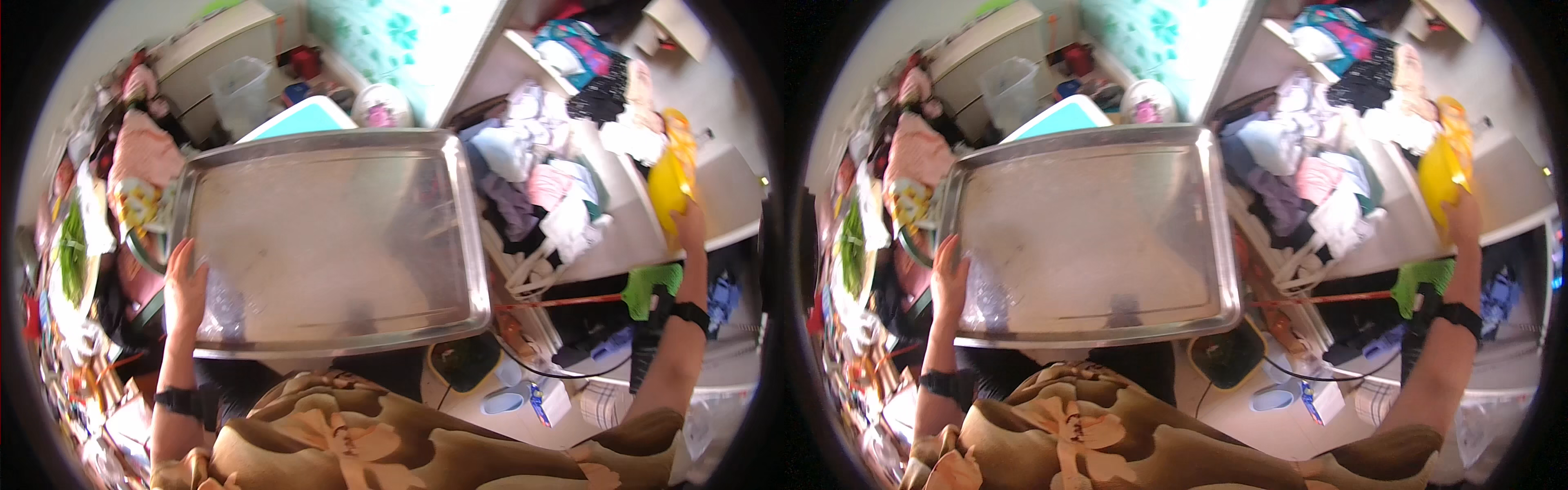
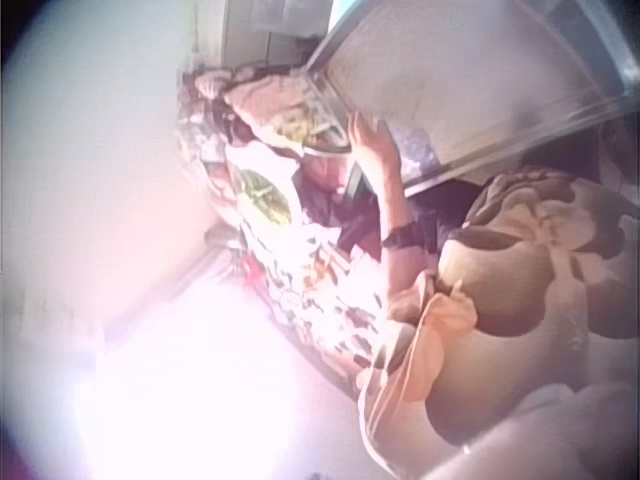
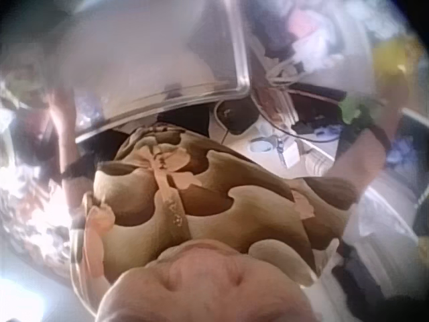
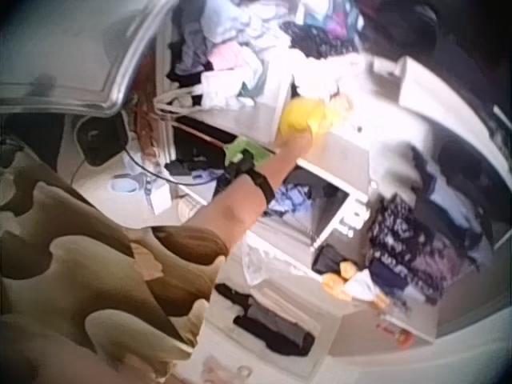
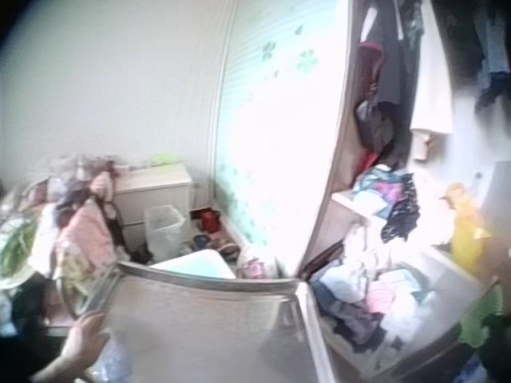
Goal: The person wipes the surface and edges of a metal tray by hand while seated.
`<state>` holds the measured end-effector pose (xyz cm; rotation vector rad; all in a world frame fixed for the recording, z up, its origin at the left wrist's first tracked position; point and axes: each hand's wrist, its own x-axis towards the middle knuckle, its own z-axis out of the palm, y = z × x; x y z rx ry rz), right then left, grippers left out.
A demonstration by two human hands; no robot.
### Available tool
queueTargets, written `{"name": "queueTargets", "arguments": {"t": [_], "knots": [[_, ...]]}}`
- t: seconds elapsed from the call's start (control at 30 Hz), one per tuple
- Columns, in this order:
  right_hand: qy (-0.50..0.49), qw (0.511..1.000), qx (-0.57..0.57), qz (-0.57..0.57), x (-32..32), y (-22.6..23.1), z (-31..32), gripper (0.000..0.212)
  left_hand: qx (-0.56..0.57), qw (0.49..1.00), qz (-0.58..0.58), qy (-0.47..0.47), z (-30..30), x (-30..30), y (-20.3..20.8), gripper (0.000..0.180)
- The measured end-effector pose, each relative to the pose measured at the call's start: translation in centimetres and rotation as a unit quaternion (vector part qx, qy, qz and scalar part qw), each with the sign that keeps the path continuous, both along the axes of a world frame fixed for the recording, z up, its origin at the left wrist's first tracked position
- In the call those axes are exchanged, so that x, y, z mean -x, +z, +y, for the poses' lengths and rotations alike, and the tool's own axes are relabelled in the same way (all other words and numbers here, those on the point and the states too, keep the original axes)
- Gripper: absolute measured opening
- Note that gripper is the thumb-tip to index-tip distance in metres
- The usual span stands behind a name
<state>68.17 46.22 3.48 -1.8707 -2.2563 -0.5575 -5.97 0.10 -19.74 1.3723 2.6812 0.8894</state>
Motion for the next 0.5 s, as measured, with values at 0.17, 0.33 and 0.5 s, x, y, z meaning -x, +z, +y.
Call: {"name": "queueTargets", "arguments": {"t": [0.17,0.33,0.5], "knots": [[-0.003,0.999,-0.029,-0.018,-1.1,-2.2,5.0,0.049,0.069,0.997,0.013,0.037,-1.3,-0.2,-0.5,0.047],[0.026,1.000,-0.004,0.001,-7.8,-0.9,8.0,0.054,-0.001,0.999,-0.013,0.045,-0.8,1.1,-2.7,0.045],[0.029,0.997,-0.055,-0.043,-5.2,-1.5,7.3,0.047,-0.038,0.998,-0.020,0.052,-1.2,0.9,-1.5,0.045]]}}
